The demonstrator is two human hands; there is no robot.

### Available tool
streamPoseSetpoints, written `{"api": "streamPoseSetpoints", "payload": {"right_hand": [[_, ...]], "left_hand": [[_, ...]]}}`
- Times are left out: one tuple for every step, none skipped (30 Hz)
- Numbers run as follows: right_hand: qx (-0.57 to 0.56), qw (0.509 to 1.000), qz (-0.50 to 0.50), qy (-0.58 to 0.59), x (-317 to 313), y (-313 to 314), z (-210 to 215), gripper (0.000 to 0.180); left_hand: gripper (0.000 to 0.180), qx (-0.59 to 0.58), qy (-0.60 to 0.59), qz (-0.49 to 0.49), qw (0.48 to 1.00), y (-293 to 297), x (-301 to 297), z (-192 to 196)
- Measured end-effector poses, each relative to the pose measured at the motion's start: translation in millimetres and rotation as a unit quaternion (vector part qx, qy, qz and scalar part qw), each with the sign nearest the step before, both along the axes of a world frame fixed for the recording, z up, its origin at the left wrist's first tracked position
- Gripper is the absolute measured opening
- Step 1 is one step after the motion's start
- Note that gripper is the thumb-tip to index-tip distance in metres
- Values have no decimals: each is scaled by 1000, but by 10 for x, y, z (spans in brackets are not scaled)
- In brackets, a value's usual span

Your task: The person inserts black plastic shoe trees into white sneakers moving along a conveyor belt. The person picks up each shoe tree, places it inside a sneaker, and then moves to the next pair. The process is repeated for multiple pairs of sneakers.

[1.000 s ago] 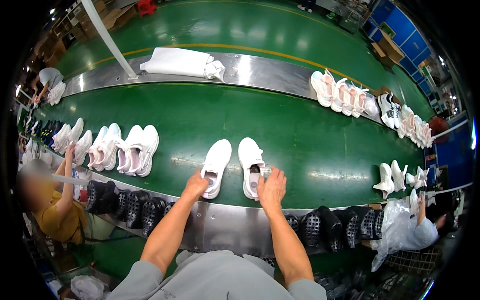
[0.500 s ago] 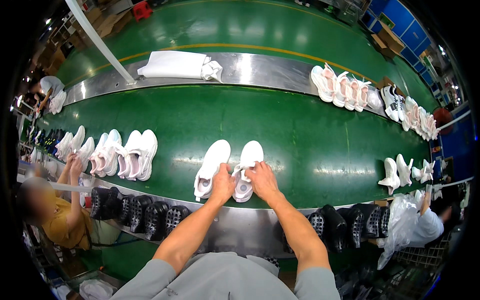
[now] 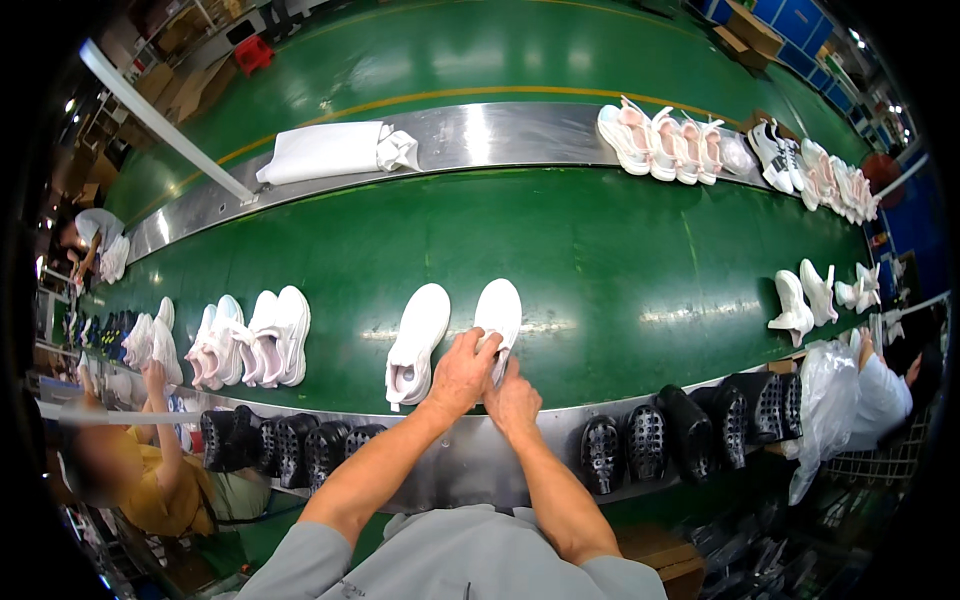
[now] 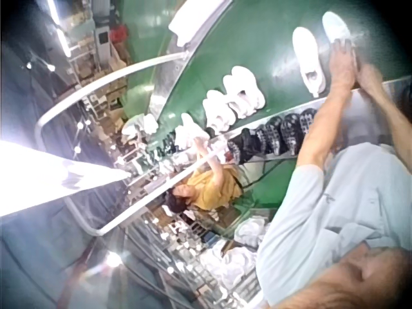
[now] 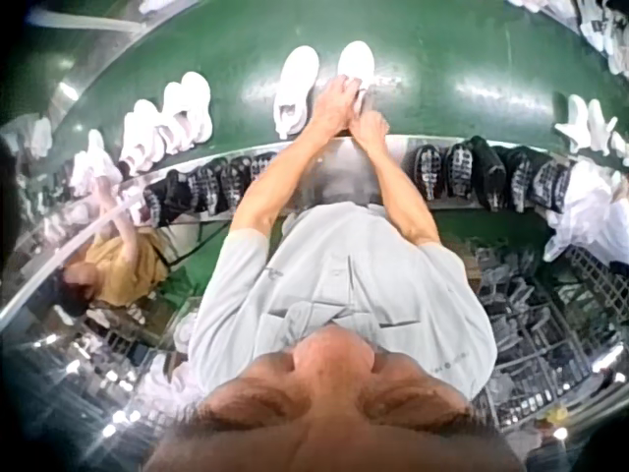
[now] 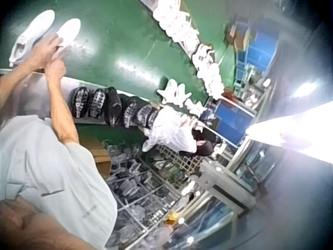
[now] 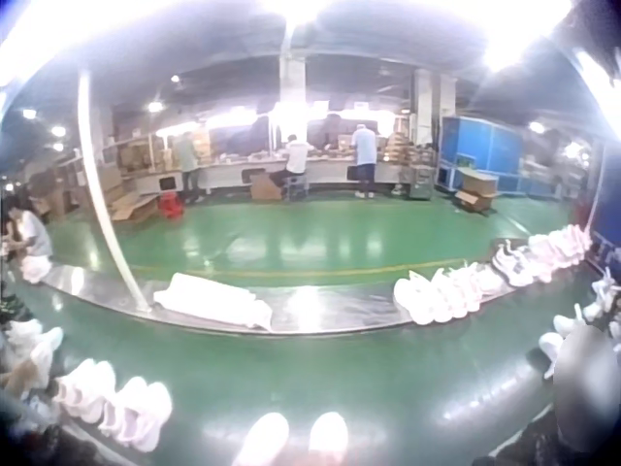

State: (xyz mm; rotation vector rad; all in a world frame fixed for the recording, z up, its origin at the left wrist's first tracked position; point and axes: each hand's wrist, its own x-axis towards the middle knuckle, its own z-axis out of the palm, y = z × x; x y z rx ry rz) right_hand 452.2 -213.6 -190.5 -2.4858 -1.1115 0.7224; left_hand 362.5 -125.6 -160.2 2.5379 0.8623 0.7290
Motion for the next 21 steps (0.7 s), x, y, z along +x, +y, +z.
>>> {"api": "streamPoseSetpoints", "payload": {"right_hand": [[-6, 1000, 0, 13, -16, 20, -49, 53], [-13, 1000, 1, 26, -29, 40, -87, 51], [-21, 999, 2, 40, -34, 53, -137, 49], [-9, 1000, 2, 24, -27, 68, -235, 45], [-1, 1000, -10, 28, -24, 65, -300, 45], [7, 999, -18, 29, -5, 77, -321, 44], [15, 999, -26, 30, 13, 78, -338, 44], [15, 999, -22, 26, 17, 49, -348, 43], [14, 999, -16, 24, -6, -4, -333, 41], [13, 1000, -10, 21, -18, -33, -321, 40], [20, 1000, 3, 23, -36, -34, -309, 37], [25, 999, 11, 26, -94, -21, -211, 33], [31, 999, 20, 29, -155, -6, -160, 30], [62, 997, 12, 42, -226, -22, -189, 25], [83, 995, 3, 54, -231, -58, -274, 24], [105, 992, -5, 66, -224, -78, -363, 24], [126, 989, -13, 78, -204, -103, -449, 23], [100, 981, -38, 162, -139, -130, -447, 23], [74, 964, -61, 247, -62, -172, -407, 24], [47, 939, -84, 330, 24, -215, -365, 24], [75, 907, -146, 388, 113, -248, -292, 24]], "left_hand": [[38, 7, 17, -13, 1000, 8, -3, -11], [36, 13, 35, -26, 999, 19, -8, -38], [35, 17, 52, -39, 998, 32, -11, -39], [32, 17, 70, -54, 996, 44, -14, -37], [29, 17, 88, -69, 994, 60, -16, -32], [26, 17, 103, -80, 991, 78, -18, -18], [23, 37, 122, -116, 985, 98, -60, -2], [20, 57, 140, -151, 977, 123, -140, 16], [17, 75, 159, -184, 967, 130, -231, 15], [15, 88, 172, -207, 959, 127, -306, -26], [15, 91, 168, -195, 962, 112, -315, -60], [15, 93, 163, -188, 964, 101, -319, -87], [15, 95, 158, -180, 966, 79, -332, -107], [17, 91, 151, -160, 971, 29, -347, -122], [19, 88, 142, -144, 975, -42, -332, -131], [21, 85, 132, -126, 980, -106, -324, -107], [24, 84, 97, -103, 986, -177, -357, -66], [26, 84, 61, -80, 991, -250, -395, 46], [28, 84, 26, -55, 995, -326, -461, 99], [30, 44, 33, -36, 998, -409, -520, -3], [29, 29, 59, -18, 998, -445, -525, -35]]}}
